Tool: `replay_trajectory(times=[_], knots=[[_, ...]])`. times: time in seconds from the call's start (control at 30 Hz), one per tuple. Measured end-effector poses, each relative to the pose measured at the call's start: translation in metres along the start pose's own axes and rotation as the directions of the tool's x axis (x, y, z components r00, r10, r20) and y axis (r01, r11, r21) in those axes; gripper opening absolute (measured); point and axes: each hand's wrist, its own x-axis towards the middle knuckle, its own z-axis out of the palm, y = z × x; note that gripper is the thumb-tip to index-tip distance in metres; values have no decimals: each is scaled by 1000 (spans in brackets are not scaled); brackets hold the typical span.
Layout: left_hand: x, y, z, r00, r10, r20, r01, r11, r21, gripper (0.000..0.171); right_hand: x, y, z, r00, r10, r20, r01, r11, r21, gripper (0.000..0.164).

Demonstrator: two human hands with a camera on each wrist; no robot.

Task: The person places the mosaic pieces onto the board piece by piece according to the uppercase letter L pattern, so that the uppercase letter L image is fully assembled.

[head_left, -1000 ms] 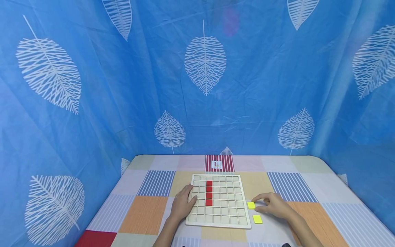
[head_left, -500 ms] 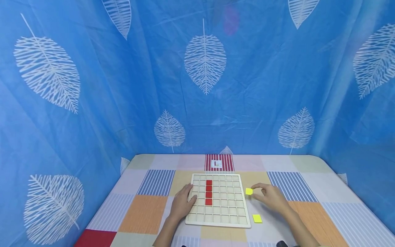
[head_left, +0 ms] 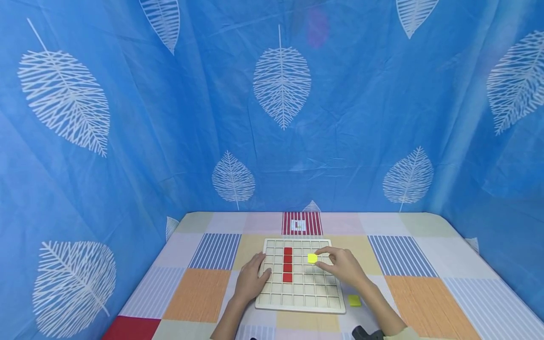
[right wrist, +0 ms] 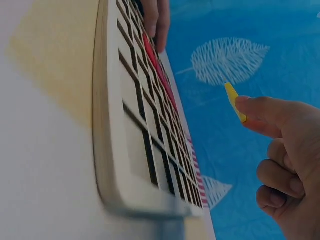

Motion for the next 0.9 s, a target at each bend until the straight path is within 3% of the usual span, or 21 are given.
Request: replay_trajectory(times=[0.27,0.4,0.9], knots=[[0,0,0,1000,1,-1,-1,1000,0,49,1,-12,24,991,-81,106,86,995,-49,25],[0,0,0,1000,-1,-2,1,1000,6,49,-1,-11,32,988,-71,139,82,994,-72,23],[1,0,1,1000,-1,0,1,1000,8,49,-3,-9,44,982,-100,159,113,991,-77,24]])
